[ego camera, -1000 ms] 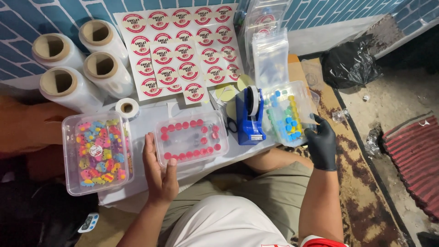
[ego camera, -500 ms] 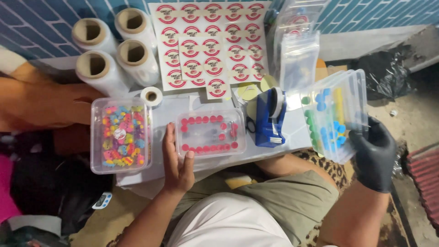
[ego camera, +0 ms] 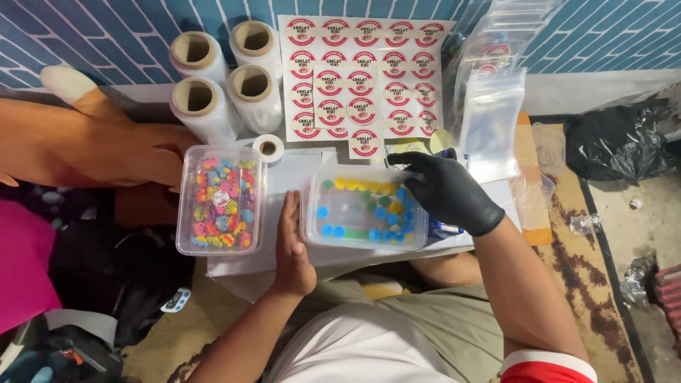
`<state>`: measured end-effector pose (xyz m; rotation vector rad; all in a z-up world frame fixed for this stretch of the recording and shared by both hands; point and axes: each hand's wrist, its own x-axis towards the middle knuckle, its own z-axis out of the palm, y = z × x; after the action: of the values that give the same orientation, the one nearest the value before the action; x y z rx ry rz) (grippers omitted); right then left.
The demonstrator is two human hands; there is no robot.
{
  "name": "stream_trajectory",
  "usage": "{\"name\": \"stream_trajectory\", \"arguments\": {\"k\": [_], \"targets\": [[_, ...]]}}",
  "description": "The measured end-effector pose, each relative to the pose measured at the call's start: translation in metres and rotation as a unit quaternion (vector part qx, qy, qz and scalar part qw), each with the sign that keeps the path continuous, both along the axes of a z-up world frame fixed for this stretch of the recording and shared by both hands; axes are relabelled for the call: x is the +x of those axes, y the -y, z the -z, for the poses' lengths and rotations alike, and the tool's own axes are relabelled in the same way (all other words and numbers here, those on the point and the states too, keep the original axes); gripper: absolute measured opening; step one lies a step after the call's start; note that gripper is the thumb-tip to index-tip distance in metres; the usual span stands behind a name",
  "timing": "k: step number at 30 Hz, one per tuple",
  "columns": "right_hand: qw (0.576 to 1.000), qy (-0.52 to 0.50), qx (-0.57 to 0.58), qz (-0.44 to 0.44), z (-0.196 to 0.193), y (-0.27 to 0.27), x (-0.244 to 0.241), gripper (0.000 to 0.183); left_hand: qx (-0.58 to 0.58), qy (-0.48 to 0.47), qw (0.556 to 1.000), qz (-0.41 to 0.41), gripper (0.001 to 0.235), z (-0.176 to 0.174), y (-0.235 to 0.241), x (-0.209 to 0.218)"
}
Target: Cutting out stickers from a sheet and organizing small colorful items into a partitioned plastic container.
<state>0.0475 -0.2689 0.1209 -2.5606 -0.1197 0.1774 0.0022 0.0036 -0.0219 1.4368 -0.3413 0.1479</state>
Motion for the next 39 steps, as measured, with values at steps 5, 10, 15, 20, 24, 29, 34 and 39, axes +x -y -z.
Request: {"name": "stream_trajectory", "arguments": {"k": [5, 10, 15, 20, 24, 29, 34, 39], "targets": [[0.998, 0.024, 0.026, 0.051, -0.002, -0.009, -0.010, 0.057, 0.000, 0.003, 1.000, 0.007, 0.113, -0.003, 0.001, 0.001], [0.980, 0.039, 0.167, 0.096, 0.003, -0.028, -0.043, 0.076, -0.013, -0.006, 1.000, 0.008, 0.118, 0.006, 0.001, 0.002], [0.901, 0.019, 0.387, 0.195, 0.030, -0.043, -0.065, 0.062, 0.014, 0.006, 1.000, 0.013, 0.110, 0.005, -0.002, 0.003], [0.848, 0.023, 0.464, 0.255, 0.074, -0.061, -0.067, 0.057, 0.067, 0.024, 0.997, -0.002, 0.095, 0.000, -0.004, 0.005], [0.632, -0.045, 0.681, 0.367, 0.048, -0.074, -0.060, 0.048, 0.033, 0.038, 0.999, -0.006, 0.086, -0.002, 0.001, 0.006], [0.619, -0.003, 0.696, 0.364, 0.153, -0.003, -0.069, 0.042, -0.002, 0.058, 0.998, -0.009, 0.087, -0.007, 0.011, 0.004], [0.608, 0.051, 0.690, 0.389, 0.156, 0.019, -0.096, 0.042, -0.042, 0.058, 0.997, -0.005, 0.092, -0.035, 0.014, -0.007], [0.603, 0.090, 0.685, 0.398, 0.158, 0.034, -0.111, 0.042, -0.129, -0.004, 0.988, 0.084, 0.094, -0.076, 0.018, -0.022]]}}
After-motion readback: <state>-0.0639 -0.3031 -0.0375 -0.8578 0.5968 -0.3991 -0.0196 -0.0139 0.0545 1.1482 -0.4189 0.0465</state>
